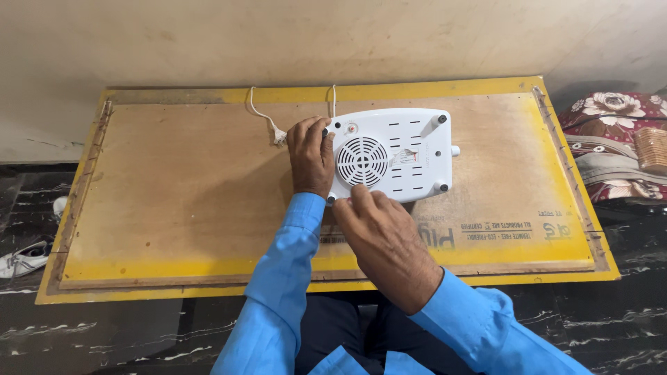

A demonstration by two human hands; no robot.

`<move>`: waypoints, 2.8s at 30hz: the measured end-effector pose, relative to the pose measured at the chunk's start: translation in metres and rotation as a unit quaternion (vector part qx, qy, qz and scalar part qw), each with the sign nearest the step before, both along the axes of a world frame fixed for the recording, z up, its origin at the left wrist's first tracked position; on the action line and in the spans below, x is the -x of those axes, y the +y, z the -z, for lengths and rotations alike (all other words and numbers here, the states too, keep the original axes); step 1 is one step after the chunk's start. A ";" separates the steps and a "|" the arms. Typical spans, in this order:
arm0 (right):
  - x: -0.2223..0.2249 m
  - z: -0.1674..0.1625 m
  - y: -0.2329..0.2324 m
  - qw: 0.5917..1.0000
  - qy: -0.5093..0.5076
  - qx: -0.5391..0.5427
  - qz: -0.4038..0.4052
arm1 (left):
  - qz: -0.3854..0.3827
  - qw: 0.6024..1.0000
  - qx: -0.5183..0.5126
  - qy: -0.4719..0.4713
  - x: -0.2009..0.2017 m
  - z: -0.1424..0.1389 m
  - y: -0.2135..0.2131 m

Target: The person holds a small white electric appliance upside down on a board-covered table and uses a red screwdriver to unscrew screws from its base, working around the base one screw at a time. The person repositions the appliance and continues loosening screws throughout the clip.

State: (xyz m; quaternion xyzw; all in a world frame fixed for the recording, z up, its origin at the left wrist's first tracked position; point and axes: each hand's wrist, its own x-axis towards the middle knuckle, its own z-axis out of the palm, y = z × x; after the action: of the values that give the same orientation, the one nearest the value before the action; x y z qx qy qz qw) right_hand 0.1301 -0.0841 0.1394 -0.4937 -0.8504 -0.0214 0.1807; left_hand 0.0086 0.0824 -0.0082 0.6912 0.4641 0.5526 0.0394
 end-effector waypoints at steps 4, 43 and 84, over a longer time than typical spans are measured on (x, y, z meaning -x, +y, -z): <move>0.000 -0.004 0.001 0.998 0.009 -0.029 -0.054 | 0.000 1.000 0.000 0.001 0.000 -0.001 0.000; -0.060 -0.042 -0.029 0.975 0.215 -0.026 0.057 | 0.003 1.000 0.009 -0.004 0.000 -0.002 -0.001; -0.133 -0.006 0.012 0.984 0.097 -0.068 0.134 | 0.014 1.000 0.007 0.008 0.006 -0.001 0.001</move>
State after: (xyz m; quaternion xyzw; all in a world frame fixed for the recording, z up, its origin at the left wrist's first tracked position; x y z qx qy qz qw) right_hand 0.2635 -0.0719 0.1450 -0.5899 -0.7514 -0.0555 0.2905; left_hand 0.0030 0.0836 -0.0074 0.7016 0.4589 0.5429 0.0484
